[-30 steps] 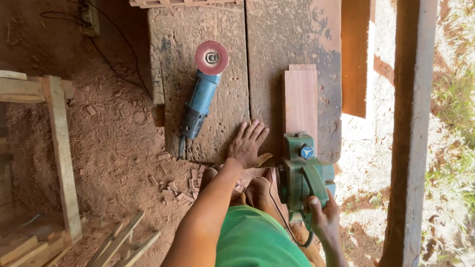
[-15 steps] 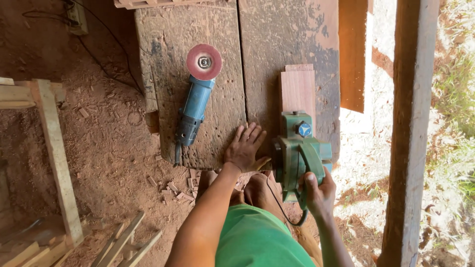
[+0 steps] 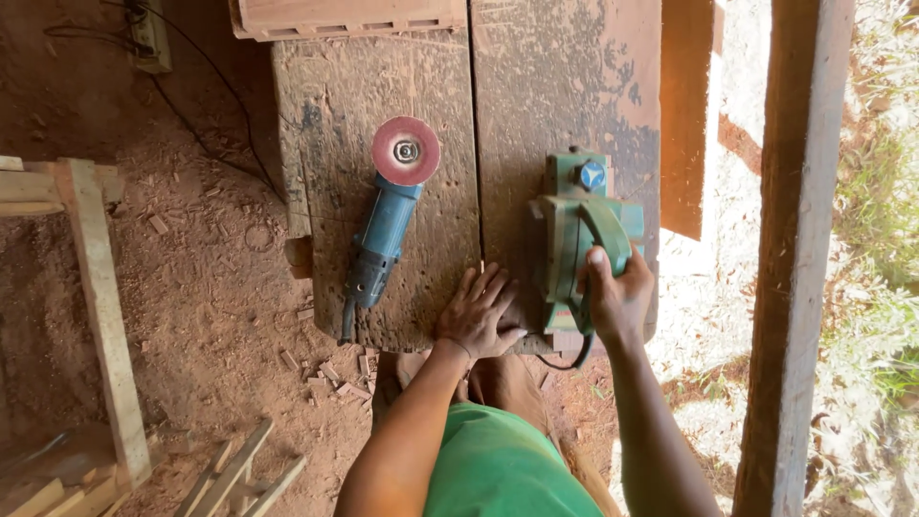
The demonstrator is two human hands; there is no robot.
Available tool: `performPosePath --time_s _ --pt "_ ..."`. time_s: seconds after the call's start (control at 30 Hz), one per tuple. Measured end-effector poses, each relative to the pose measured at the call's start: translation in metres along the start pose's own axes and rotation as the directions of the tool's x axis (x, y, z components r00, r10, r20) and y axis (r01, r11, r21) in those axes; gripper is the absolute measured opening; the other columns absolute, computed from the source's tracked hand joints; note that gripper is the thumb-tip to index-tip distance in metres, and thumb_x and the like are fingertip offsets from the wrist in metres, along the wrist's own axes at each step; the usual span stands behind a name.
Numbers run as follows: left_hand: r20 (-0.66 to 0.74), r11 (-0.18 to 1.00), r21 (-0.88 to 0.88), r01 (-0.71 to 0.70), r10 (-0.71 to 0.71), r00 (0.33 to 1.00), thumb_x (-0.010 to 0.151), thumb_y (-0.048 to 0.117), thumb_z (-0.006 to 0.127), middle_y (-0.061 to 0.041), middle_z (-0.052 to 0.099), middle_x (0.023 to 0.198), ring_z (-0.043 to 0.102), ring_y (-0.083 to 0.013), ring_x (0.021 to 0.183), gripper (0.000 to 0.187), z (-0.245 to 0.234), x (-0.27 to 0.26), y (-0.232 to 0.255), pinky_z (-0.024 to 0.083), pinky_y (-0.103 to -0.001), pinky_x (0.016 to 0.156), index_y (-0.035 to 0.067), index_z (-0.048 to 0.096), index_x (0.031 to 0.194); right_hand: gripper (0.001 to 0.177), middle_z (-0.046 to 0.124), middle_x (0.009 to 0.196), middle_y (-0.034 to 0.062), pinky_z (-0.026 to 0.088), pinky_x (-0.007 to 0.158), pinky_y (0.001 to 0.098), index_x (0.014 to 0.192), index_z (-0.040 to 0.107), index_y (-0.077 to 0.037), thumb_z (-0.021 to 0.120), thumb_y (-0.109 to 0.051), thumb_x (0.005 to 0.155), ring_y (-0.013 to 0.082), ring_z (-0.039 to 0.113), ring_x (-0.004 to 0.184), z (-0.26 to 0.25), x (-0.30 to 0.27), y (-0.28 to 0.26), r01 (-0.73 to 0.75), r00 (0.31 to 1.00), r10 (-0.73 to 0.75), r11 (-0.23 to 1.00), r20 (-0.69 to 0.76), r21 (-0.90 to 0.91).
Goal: Shaping and smoothing wooden boards using an electric planer and an angle grinder.
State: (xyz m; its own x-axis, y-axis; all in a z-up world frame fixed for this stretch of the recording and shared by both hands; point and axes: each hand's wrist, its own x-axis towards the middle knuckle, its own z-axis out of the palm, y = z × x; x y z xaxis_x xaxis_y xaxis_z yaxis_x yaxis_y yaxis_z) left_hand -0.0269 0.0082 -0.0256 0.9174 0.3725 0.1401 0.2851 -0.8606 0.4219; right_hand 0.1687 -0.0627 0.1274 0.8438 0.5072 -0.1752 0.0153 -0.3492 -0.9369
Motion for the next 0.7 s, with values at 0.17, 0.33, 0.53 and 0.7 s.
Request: performPosePath --time_s 0.17,0.33,0.53,0.7 --pt "0.023 1.000 -0.013 -0.001 0.001 1.000 0.065 0.063 0.074 -0.010 0.053 0.147 0.042 -0.0311 0.146 0.092 0.001 0.001 -0.001 0.030 -0.057 0.119 0.018 0.056 0.143 0.036 0.059 0.051 0.0067 0.047 0.049 0.0292 0.081 0.059 -0.008 0.072 -0.036 0.100 0.0162 0.059 0.047 0.012 0.048 -0.006 0.075 0.997 -0.075 0.997 0.018 0.001" --pt "0.086 0.999 -0.037 0.013 -0.010 0.996 0.071 0.064 0.071 -0.011 0.053 0.146 0.042 -0.0306 0.145 0.090 -0.004 -0.001 -0.001 0.027 -0.055 0.121 0.016 0.054 0.145 0.029 0.060 0.052 0.0073 0.047 0.049 0.0271 0.081 0.062 -0.007 0.077 -0.024 0.099 0.0163 0.060 0.045 0.024 0.101 -0.004 0.094 0.995 -0.091 0.988 -0.031 0.122" --pt "0.023 1.000 -0.016 -0.020 0.021 1.000 0.074 0.063 0.071 -0.011 0.055 0.144 0.046 -0.0313 0.142 0.083 -0.001 0.008 -0.011 0.030 -0.055 0.120 0.013 0.059 0.140 0.018 0.063 0.075 0.0012 0.049 0.063 0.0213 0.095 0.061 -0.008 0.078 -0.014 0.094 0.0093 0.062 0.067 -0.039 0.011 -0.018 -0.078 0.988 0.098 0.984 -0.120 0.160" --pt "0.074 0.990 -0.136 0.043 -0.033 0.997 0.096 0.060 0.042 -0.018 0.051 0.150 0.038 -0.0370 0.145 0.075 -0.008 -0.001 0.007 0.019 -0.056 0.122 0.001 0.056 0.141 0.040 0.061 0.072 0.0133 0.044 0.045 0.0288 0.122 0.063 0.007 0.070 -0.013 0.089 0.0197 0.054 0.055 -0.160 -0.150 0.052 -0.310 0.947 0.313 0.949 -0.070 0.055"
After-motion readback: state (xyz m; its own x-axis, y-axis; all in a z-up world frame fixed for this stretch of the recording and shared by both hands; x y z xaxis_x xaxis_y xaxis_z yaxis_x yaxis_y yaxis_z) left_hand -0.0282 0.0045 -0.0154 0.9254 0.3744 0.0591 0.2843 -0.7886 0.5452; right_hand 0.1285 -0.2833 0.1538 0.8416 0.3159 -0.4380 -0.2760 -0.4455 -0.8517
